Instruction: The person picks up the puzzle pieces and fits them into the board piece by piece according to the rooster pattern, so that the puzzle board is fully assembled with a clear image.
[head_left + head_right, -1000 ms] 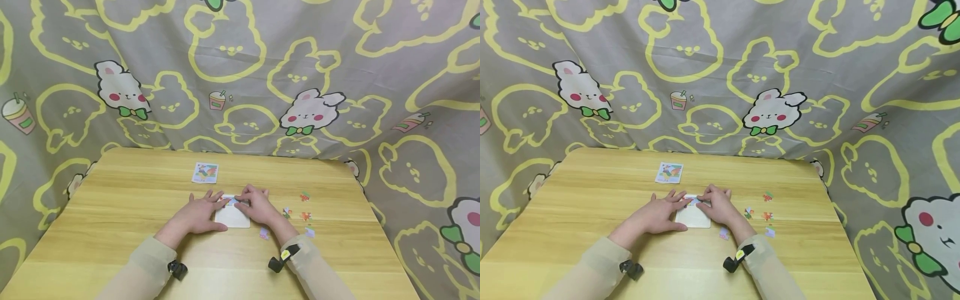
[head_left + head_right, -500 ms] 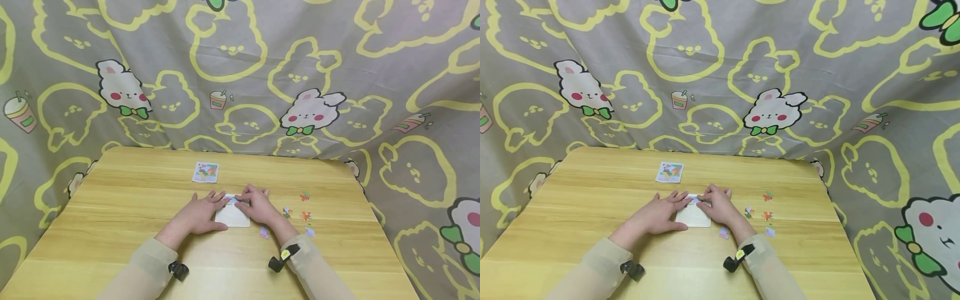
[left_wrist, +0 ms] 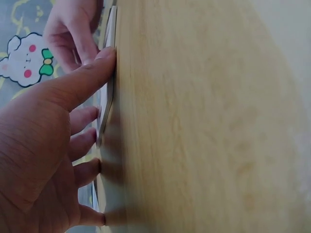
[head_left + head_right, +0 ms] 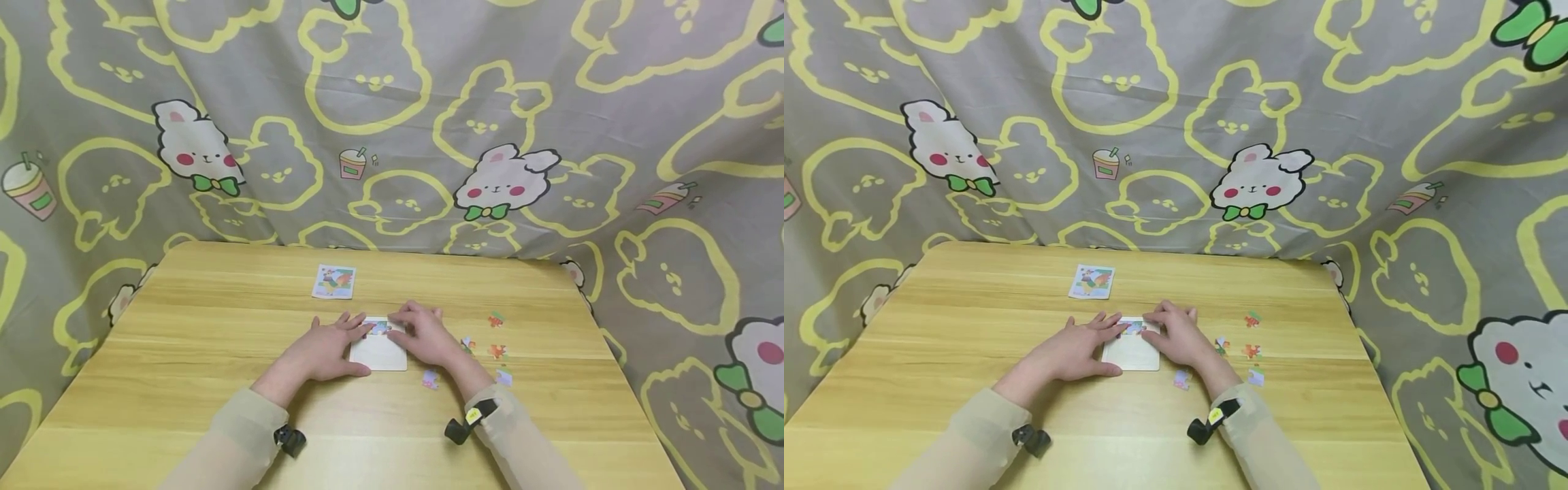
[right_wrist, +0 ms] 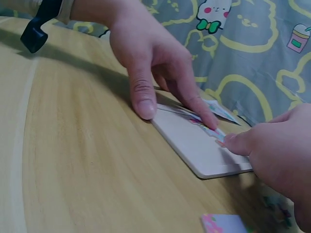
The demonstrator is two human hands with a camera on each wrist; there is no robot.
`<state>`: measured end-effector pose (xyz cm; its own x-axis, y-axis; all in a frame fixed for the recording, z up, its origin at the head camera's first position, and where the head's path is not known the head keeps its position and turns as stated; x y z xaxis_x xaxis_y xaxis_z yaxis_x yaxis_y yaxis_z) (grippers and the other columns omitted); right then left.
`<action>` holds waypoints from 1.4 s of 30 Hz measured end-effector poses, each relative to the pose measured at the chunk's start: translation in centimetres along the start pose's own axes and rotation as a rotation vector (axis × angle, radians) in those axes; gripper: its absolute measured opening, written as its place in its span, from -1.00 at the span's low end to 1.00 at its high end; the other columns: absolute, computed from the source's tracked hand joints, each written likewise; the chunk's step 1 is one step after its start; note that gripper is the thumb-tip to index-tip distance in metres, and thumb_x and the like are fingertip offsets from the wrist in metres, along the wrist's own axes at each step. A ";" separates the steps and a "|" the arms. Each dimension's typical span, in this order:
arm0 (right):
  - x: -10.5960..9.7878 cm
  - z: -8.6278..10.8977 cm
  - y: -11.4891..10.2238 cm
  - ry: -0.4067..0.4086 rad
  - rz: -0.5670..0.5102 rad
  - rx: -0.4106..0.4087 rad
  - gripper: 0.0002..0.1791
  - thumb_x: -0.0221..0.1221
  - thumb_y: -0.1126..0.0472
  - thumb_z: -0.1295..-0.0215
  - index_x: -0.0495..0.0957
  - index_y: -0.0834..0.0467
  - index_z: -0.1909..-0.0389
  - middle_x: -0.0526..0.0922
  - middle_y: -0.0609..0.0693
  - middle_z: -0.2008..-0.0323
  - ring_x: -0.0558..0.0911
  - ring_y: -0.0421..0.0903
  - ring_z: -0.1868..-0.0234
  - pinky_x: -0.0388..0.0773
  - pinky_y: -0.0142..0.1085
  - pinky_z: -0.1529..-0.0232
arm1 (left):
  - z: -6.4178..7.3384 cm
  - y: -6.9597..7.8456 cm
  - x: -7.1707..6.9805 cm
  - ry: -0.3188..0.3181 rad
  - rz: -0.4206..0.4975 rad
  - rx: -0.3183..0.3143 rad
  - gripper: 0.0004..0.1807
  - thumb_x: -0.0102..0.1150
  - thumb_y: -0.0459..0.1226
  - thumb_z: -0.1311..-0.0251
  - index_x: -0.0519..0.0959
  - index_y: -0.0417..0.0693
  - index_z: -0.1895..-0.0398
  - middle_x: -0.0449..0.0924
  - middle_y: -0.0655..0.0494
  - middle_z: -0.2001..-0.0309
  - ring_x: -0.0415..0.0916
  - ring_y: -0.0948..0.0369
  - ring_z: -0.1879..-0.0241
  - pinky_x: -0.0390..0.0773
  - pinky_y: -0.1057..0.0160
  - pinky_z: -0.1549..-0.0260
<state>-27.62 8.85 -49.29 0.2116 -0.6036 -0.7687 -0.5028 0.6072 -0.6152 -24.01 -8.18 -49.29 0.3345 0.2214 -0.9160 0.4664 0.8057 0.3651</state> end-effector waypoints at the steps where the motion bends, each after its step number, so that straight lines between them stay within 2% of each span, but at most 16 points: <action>1: -0.3 0.2 0.1 0.003 -0.008 -0.004 -0.58 0.38 0.05 -0.45 0.71 0.15 -0.22 0.63 -0.14 0.04 0.52 -0.18 0.28 0.11 -0.06 -0.02 | -0.1 0.0 0.1 -0.002 -0.001 0.000 0.03 0.32 0.37 -0.20 0.27 0.19 -0.67 0.10 0.13 -0.66 0.02 -0.13 -0.62 0.05 -0.66 -0.28; 9: -2.5 1.9 0.4 0.004 -0.036 -0.027 -0.64 0.38 0.12 -0.45 0.72 0.18 -0.17 0.66 -0.05 0.06 0.54 -0.20 0.32 0.14 -0.03 -0.02 | -0.1 0.0 0.2 -0.008 0.008 -0.006 0.04 0.35 0.36 -0.19 0.27 0.22 -0.67 0.08 0.13 -0.67 0.00 -0.11 -0.62 -0.01 -0.65 -0.31; 15: -4.1 3.1 1.1 0.013 -0.053 -0.030 -0.63 0.37 0.14 -0.44 0.70 0.19 -0.18 0.67 -0.03 0.02 0.57 -0.25 0.24 0.19 -0.02 -0.05 | -0.1 -0.1 0.1 -0.003 0.014 -0.004 0.03 0.36 0.35 -0.19 0.28 0.20 -0.67 0.08 0.13 -0.67 0.01 -0.12 -0.62 0.00 -0.66 -0.30; 18: -5.0 3.7 1.7 0.016 -0.074 -0.019 -0.61 0.39 0.18 -0.42 0.69 0.23 -0.19 0.68 0.02 0.00 0.60 -0.20 0.18 0.40 -0.07 -0.07 | -0.1 0.0 0.1 0.002 0.012 0.006 0.03 0.35 0.35 -0.19 0.28 0.19 -0.67 0.08 0.11 -0.67 0.01 -0.14 -0.62 -0.02 -0.67 -0.29; 22: -6.2 4.6 2.5 0.018 -0.100 -0.007 -0.60 0.39 0.24 -0.42 0.66 0.28 -0.21 0.66 0.09 -0.03 0.62 -0.12 0.15 0.66 -0.21 0.15 | -0.2 0.0 0.1 0.007 0.009 0.017 0.03 0.34 0.35 -0.20 0.27 0.19 -0.67 0.09 0.09 -0.67 0.02 -0.16 -0.61 -0.02 -0.68 -0.28; 28: -7.9 5.9 3.9 0.036 -0.079 0.029 -0.59 0.37 0.22 -0.44 0.65 0.29 -0.23 0.64 0.09 -0.05 0.60 -0.06 0.10 0.66 -0.25 0.17 | -0.3 0.0 0.2 0.010 0.002 0.023 0.02 0.33 0.35 -0.21 0.27 0.17 -0.67 0.10 0.08 -0.67 0.04 -0.17 -0.60 -0.02 -0.69 -0.27; 35: -9.8 7.1 5.2 0.072 -0.051 0.016 -0.59 0.38 0.28 -0.41 0.64 0.34 -0.21 0.65 0.16 -0.04 0.62 0.06 0.07 0.67 -0.09 0.10 | -0.2 0.1 0.1 0.014 0.005 0.023 0.02 0.33 0.34 -0.22 0.29 0.15 -0.66 0.11 0.07 -0.66 0.05 -0.17 -0.60 -0.01 -0.69 -0.27; 42: -11.1 8.0 6.8 0.092 -0.041 0.060 -0.58 0.40 0.27 -0.39 0.65 0.31 -0.21 0.66 0.13 -0.04 0.62 0.02 0.08 0.65 0.00 0.02 | -0.2 0.3 -0.1 0.016 0.003 0.026 0.01 0.34 0.33 -0.22 0.30 0.13 -0.66 0.11 0.07 -0.66 0.07 -0.18 -0.59 0.00 -0.69 -0.26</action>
<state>-26.64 23.80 -46.34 0.1516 -0.6718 -0.7251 -0.4437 0.6092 -0.6572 -24.06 -7.88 -49.16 0.3234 0.2327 -0.9172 0.4863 0.7906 0.3721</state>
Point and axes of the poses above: each hand's wrist, its own z-axis away from the middle knuckle, its own x-axis out of the palm, y = z × x, the point moved 9 cm from there along -z, towards the middle knuckle
